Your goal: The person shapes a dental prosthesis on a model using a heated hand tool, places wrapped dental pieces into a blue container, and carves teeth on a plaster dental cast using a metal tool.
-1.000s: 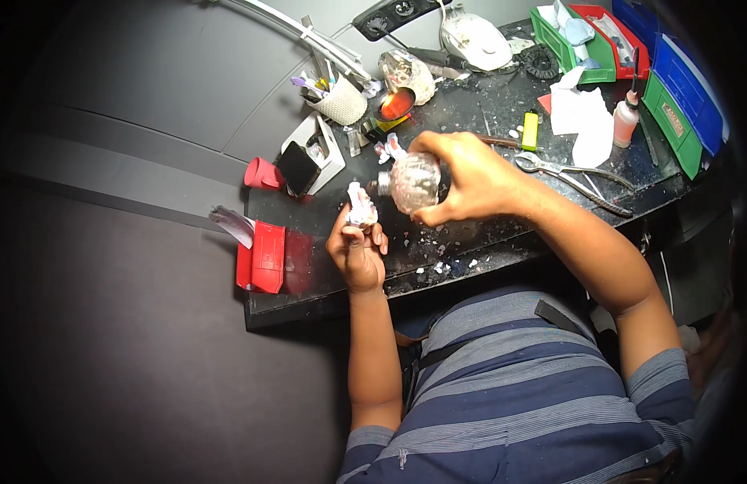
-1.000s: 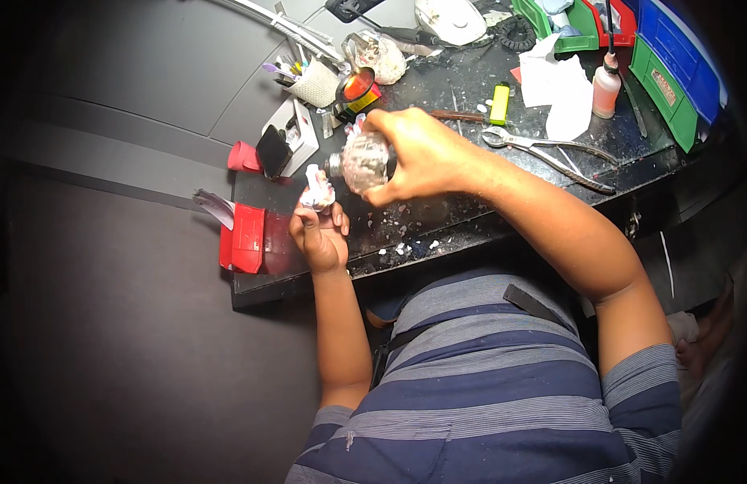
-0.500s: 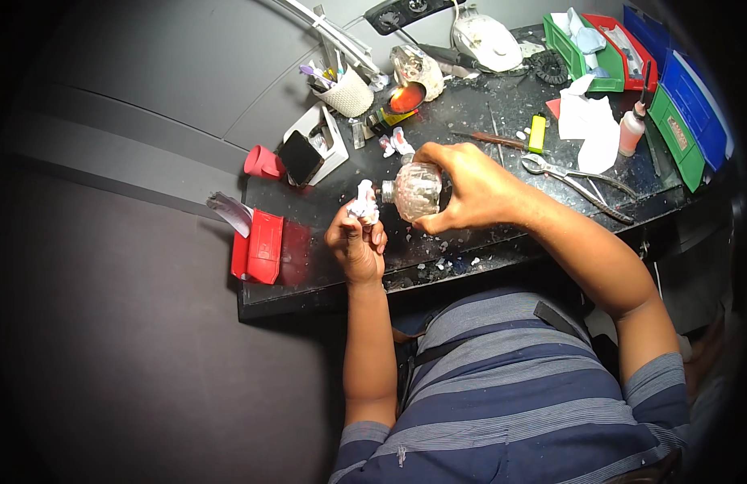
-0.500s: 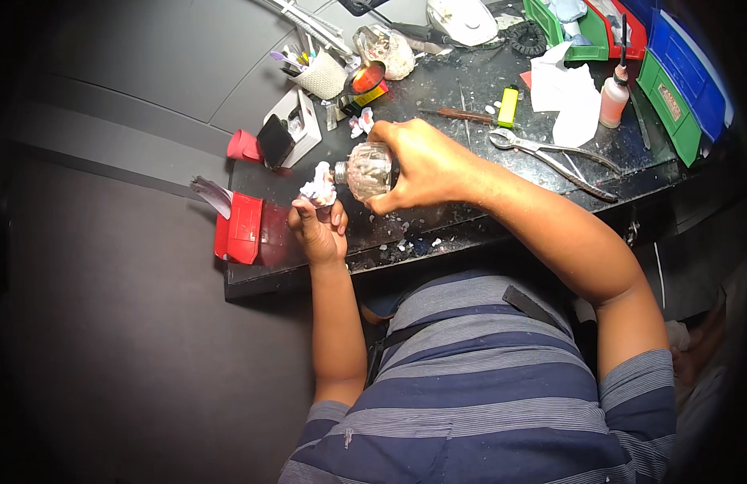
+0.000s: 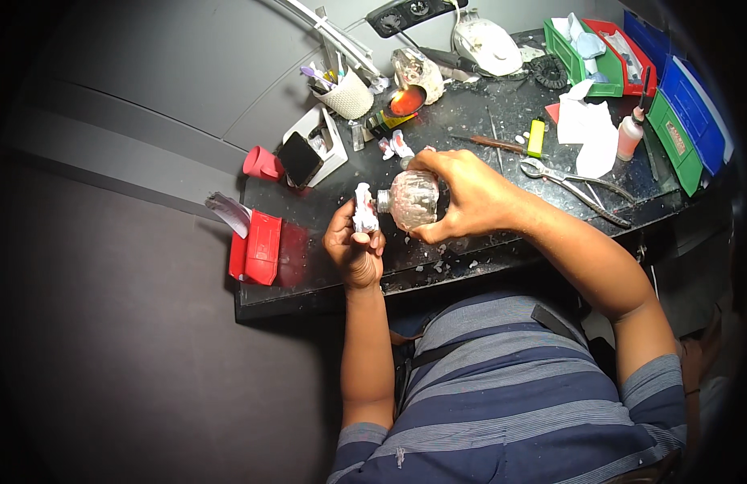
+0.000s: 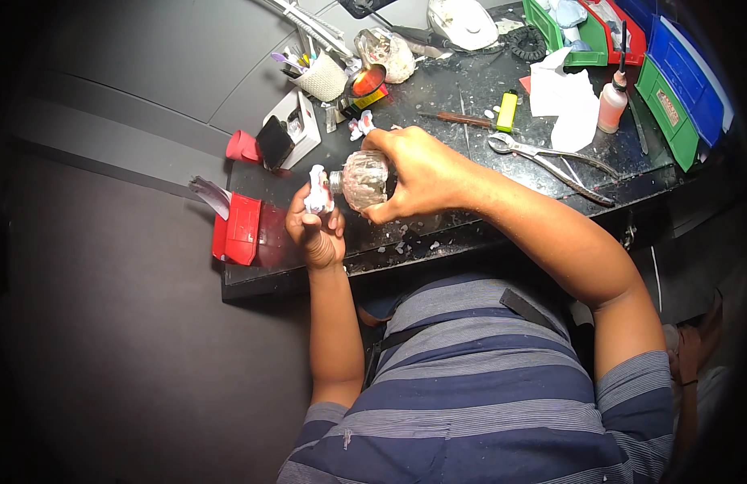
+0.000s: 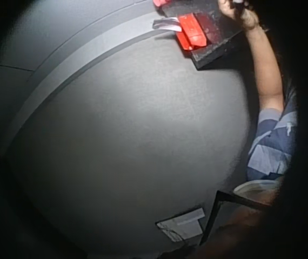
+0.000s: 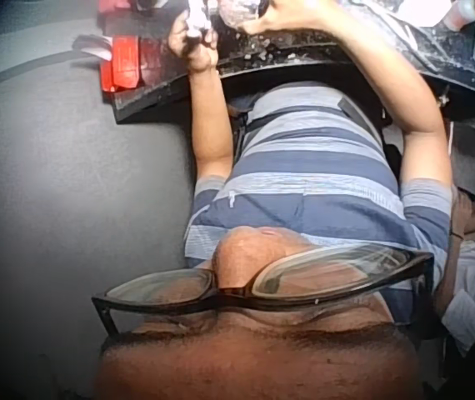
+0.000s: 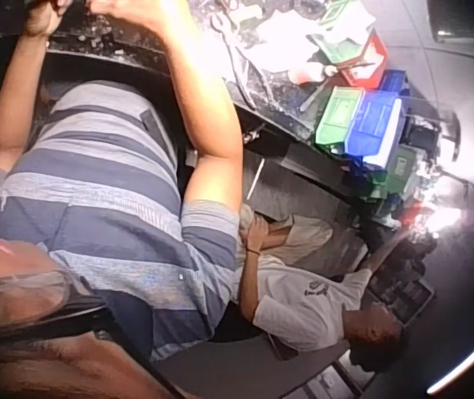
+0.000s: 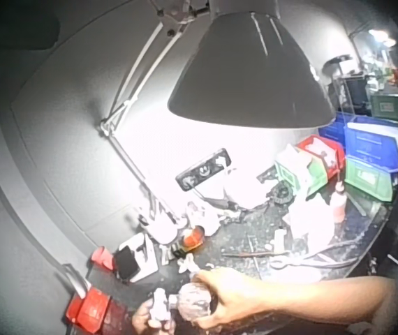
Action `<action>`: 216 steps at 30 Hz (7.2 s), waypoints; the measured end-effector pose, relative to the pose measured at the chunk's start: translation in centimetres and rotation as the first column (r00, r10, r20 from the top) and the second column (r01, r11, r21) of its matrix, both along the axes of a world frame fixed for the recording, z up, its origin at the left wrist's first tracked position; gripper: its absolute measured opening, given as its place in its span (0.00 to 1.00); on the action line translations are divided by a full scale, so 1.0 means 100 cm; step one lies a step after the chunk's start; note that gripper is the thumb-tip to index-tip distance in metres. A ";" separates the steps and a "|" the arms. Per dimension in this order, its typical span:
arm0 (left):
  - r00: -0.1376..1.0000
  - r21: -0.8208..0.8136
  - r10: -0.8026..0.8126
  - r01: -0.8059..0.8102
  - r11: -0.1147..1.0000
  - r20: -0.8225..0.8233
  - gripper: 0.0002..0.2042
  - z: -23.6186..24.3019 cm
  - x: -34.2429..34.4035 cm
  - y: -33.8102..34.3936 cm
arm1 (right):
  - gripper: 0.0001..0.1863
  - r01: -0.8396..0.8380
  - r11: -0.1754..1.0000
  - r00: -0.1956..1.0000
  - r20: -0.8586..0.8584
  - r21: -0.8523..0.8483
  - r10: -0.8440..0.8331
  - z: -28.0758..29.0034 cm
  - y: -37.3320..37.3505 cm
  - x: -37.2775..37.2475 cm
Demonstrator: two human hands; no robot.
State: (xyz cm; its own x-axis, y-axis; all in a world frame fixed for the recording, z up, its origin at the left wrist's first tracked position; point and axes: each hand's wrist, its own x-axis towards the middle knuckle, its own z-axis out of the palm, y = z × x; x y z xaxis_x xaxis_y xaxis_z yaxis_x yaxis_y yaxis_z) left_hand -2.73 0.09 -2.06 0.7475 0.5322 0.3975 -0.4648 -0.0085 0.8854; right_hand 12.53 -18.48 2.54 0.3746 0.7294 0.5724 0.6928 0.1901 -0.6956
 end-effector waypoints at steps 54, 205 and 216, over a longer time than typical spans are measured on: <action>0.973 -0.359 -0.210 0.232 0.904 0.101 0.31 0.000 0.012 0.013 | 0.18 0.606 0.681 0.795 0.334 -0.411 -0.506 -0.020 -0.029 0.070; 0.967 0.157 -0.062 0.103 0.982 -0.247 0.12 0.020 0.045 0.000 | 0.06 0.153 0.889 0.900 -0.433 0.430 0.055 0.019 -0.002 0.016; 0.961 0.171 -0.092 0.140 0.975 -0.262 0.16 0.015 0.048 0.005 | 0.07 0.214 0.881 0.953 -0.288 0.421 -0.093 0.006 0.011 0.014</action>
State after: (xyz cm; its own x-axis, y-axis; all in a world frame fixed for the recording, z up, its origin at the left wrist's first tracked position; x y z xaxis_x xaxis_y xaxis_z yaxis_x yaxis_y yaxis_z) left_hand 2.03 0.56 -0.58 0.8879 0.3703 0.2731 -0.2357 -0.1437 0.9611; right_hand 13.96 -17.34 3.13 0.6357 0.3427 0.6917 0.5517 0.4249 -0.7176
